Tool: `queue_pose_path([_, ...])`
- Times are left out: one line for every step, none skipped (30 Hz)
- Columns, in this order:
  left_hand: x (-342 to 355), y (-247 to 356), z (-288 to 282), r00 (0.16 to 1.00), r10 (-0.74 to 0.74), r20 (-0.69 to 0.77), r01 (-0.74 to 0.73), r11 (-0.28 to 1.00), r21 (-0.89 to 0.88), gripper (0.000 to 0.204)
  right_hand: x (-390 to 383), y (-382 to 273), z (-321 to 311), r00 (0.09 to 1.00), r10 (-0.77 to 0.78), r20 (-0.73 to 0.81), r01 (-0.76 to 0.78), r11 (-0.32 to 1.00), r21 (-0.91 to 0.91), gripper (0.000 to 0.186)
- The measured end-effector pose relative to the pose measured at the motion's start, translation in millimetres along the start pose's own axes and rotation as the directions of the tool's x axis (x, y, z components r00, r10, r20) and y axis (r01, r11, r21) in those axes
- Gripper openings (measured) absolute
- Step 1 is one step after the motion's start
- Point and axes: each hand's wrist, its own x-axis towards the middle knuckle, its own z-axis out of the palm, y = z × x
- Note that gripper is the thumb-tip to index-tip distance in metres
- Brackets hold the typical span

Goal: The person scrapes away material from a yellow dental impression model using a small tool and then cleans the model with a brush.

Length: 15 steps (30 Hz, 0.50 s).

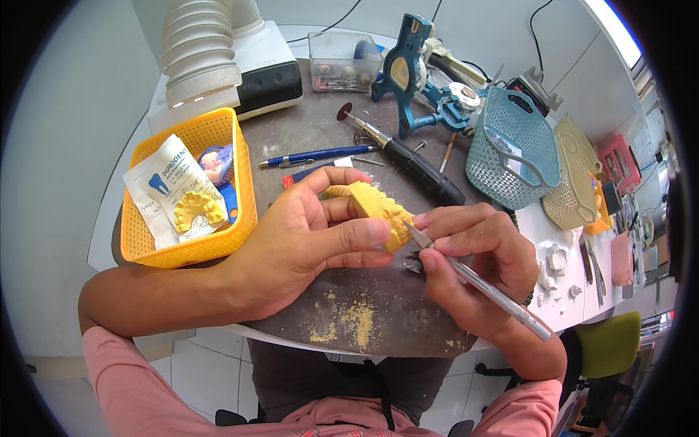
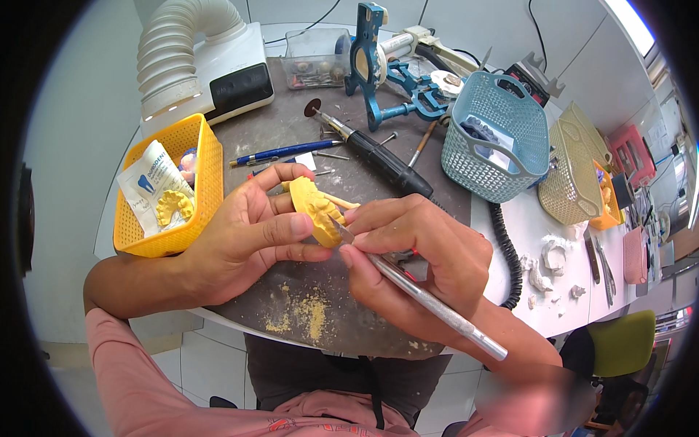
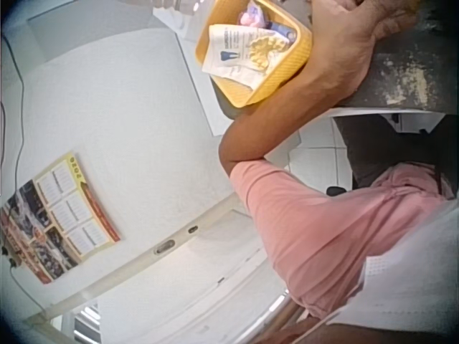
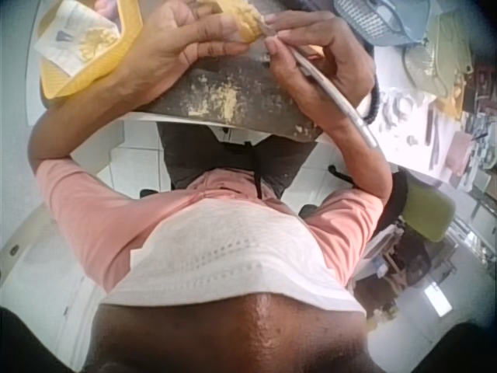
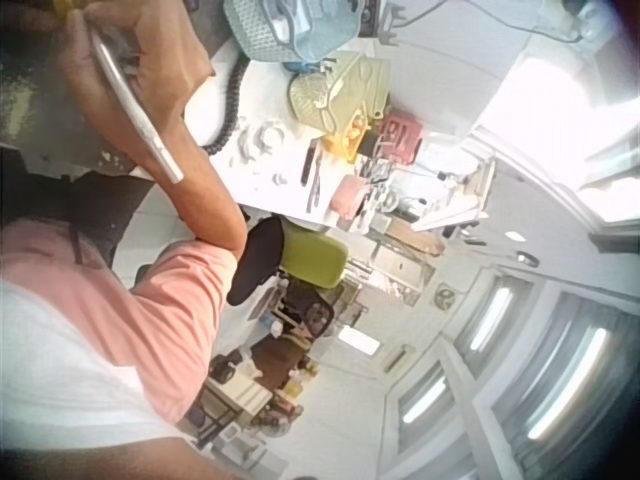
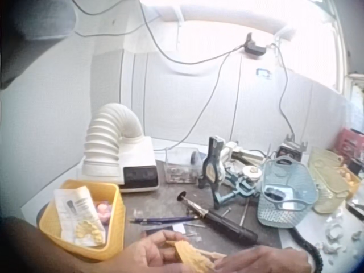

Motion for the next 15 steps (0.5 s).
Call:
queue_pose_path([-0.5,1.5,0.4,1.0,0.001,0.012,0.0,1.0,-0.022,0.063,-0.2,-1.4,-0.9,1.0,0.001,-0.001,-0.001,1.0,0.001,0.022])
queue_pose_path([-0.3,2.4,0.2,1.0,0.001,0.028,0.0,0.999,-0.044,0.065,-0.5,-3.4,-2.6,1.0,0.015,-0.013,-0.015,1.0,-0.001,0.023])
queue_pose_path([0.4,2.0,-0.5,1.0,0.0,0.03,0.002,0.999,-0.042,0.065,-1.5,-3.0,-3.9,1.0,0.023,-0.02,-0.023,1.0,-0.002,0.023])
queue_pose_path([1.3,1.0,-1.6,0.998,0.006,0.055,-0.004,0.999,-0.036,0.066,-2.3,-2.6,-5.4,0.999,0.031,-0.027,-0.031,1.0,-0.005,0.023])
queue_pose_path([1.6,0.0,-2.7,0.997,0.012,0.074,-0.01,1.0,-0.028,0.068,-4.6,2.2,-5.7,0.998,0.025,-0.061,-0.025,1.0,0.005,0.024])
queue_pose_path([1.5,-0.6,-3.3,0.997,0.009,0.071,-0.007,1.0,-0.026,0.068,-6.1,4.4,-5.9,0.997,0.024,-0.079,-0.023,1.0,0.011,0.024])
queue_pose_path([1.4,-1.1,-3.8,0.998,0.008,0.062,-0.006,0.999,-0.034,0.069,-7.6,6.8,-6.0,0.995,0.022,-0.098,-0.02,1.0,0.018,0.025])
queue_pose_path([1.7,-1.3,-3.4,0.998,0.008,0.06,-0.005,0.999,-0.046,0.069,-8.4,6.3,-7.2,0.992,0.051,-0.112,-0.05,0.999,0.017,0.025])
queue_pose_path([1.8,-0.8,-2.8,0.998,0.005,0.063,-0.002,0.999,-0.045,0.069,-8.9,6.3,-8.1,0.991,0.063,-0.115,-0.062,0.998,0.014,0.025])
queue_pose_path([1.6,0.1,-1.9,0.998,0.004,0.066,-0.001,0.999,-0.046,0.07,-9.7,6.2,-9.0,0.99,0.076,-0.117,-0.075,0.997,0.013,0.026])
queue_pose_path([1.4,0.6,-1.8,0.998,0.004,0.065,-0.001,0.999,-0.045,0.07,-10.5,7.0,-9.2,0.989,0.089,-0.12,-0.088,0.996,0.014,0.026])
queue_pose_path([1.5,0.8,-2.1,0.998,0.001,0.065,0.002,0.999,-0.044,0.07,-10.5,7.4,-9.0,0.989,0.087,-0.117,-0.086,0.996,0.013,0.026])
queue_pose_path([1.5,0.9,-2.4,0.998,0.003,0.066,-0.001,0.999,-0.038,0.07,-10.5,7.9,-8.9,0.989,0.086,-0.117,-0.086,0.996,0.013,0.027])
queue_pose_path([1.5,1.2,-2.6,0.998,0.007,0.068,-0.005,0.999,-0.033,0.07,-10.4,7.9,-9.0,0.99,0.086,-0.116,-0.085,0.996,0.012,0.027])
queue_pose_path([1.5,1.3,-3.1,0.998,0.006,0.068,-0.004,0.999,-0.033,0.07,-10.4,7.9,-9.3,0.989,0.089,-0.114,-0.087,0.996,0.02,0.027])
